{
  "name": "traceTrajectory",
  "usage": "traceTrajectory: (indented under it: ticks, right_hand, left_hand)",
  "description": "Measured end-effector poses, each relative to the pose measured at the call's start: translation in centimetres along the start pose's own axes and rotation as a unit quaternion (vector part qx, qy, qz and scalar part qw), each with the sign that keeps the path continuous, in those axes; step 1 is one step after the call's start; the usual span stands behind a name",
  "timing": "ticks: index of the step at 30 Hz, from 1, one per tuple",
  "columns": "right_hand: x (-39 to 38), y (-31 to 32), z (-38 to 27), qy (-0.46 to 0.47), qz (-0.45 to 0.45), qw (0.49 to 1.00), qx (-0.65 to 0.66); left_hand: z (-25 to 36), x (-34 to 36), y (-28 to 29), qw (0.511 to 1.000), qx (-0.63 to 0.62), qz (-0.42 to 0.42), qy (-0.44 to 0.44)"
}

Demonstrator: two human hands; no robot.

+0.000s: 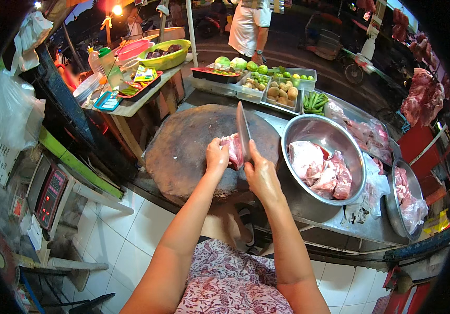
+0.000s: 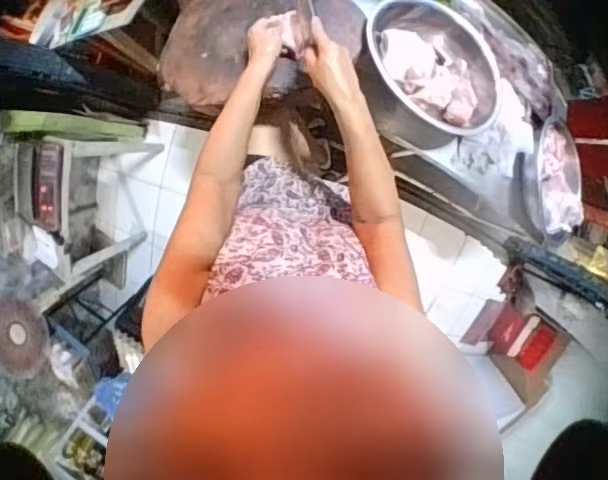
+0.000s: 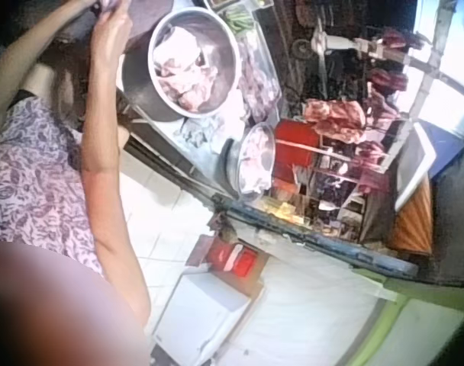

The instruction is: The person cuts raw meat into smaller pieces using a knife on a wooden cutting board. The person repeatedly slices the meat and places the cut pieces into a metal bowl.

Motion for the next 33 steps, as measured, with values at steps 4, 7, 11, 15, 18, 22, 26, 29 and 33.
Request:
traceTrajectory:
  ticks: [4, 7, 11, 15, 18, 22, 26, 29, 33]
  right_hand:
    - [0.8, -2.6, 0.7, 0.038, 0.016, 0.996, -0.083]
    - [0.1, -3.4, 1.6, 0.023, 0.003, 0.998, -0.062]
    - [-0.3, -3.5, 1.6, 0.039, -0.019, 0.993, -0.108]
    - [-0.6, -3.4, 1.4, 0.009, -0.063, 0.988, -0.142]
    - [-1.4, -2.8, 0.7, 0.010, -0.070, 0.986, -0.153]
    - [-3.0, -1.5, 0.0, 0.012, -0.069, 0.986, -0.152]
    - [-4.3, -0.3, -0.3, 0.029, -0.062, 0.985, -0.157]
    - [-4.0, 0.0, -0.4, 0.033, -0.068, 0.983, -0.167]
    - [-3.4, 0.1, -1.3, 0.041, -0.072, 0.971, -0.222]
  left_hand:
    - [-0.6, 0.2, -0.1, 0.998, 0.051, 0.001, -0.021]
    - [0.4, 0.1, -0.2, 0.974, 0.167, 0.042, -0.144]
    - [0.5, 0.1, -0.4, 0.982, 0.154, 0.050, -0.102]
    - [1.2, -0.2, -0.4, 0.980, 0.176, 0.064, -0.071]
    - [1.5, -0.7, -0.4, 0.979, 0.175, 0.070, -0.073]
    - [2.1, -1.5, -0.6, 0.975, 0.169, 0.079, -0.118]
    - [2.0, -1.8, -0.7, 0.977, 0.143, 0.070, -0.142]
    - [1.6, -1.3, -0.8, 0.977, 0.173, 0.034, -0.120]
    - [1.6, -1.0, -0.6, 0.973, 0.205, -0.042, -0.092]
Point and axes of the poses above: each hand's wrist, its own x-axis towards the middle knuckle, its own y-axis out of the back of the hand, z = x × y, the point moved 6 cm from there along x, towards the middle knuckle, and after that the axes turned 2 degrees about -y, right-handed, at the moved point
